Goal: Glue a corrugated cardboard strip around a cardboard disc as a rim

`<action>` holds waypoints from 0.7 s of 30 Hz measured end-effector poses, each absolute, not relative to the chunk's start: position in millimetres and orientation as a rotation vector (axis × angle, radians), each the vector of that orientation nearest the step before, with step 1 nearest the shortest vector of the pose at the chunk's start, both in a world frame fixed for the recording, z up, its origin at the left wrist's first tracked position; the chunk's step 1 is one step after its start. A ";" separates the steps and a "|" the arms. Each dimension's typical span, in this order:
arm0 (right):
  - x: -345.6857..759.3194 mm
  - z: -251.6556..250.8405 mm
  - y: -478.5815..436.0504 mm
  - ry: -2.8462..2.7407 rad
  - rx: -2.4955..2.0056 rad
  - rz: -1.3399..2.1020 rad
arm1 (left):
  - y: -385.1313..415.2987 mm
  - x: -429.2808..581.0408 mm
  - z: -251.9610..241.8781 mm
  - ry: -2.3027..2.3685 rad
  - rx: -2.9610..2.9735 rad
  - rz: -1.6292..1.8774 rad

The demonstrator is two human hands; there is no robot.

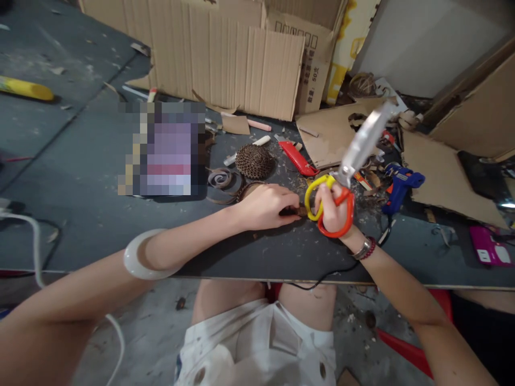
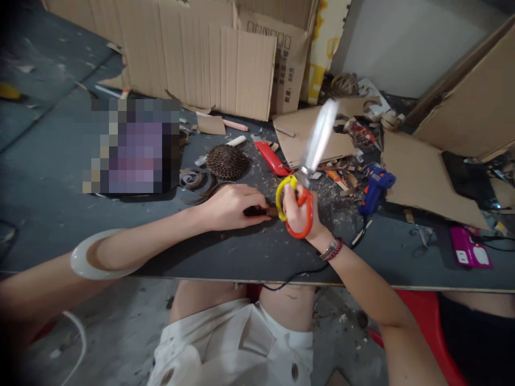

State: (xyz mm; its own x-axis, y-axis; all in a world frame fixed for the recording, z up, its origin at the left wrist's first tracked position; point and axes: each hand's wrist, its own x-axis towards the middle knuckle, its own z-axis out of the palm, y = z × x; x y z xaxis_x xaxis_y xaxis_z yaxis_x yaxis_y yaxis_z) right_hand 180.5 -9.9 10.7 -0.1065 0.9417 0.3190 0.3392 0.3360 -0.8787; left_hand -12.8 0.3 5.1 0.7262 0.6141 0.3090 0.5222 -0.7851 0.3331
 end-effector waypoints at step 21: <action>192.5 11.3 -2.8 -1.610 -1.210 0.743 | -0.1 -12.8 4.6 0.918 2.707 0.594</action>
State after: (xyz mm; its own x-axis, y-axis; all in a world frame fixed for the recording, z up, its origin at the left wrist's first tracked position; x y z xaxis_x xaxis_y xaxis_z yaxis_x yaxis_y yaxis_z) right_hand 192.5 -2.8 11.3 -0.0536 0.9432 0.3279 0.3626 0.3243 -0.8737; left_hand -12.8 -0.1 4.6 0.7231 0.6207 0.3031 0.5308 -0.7801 0.3311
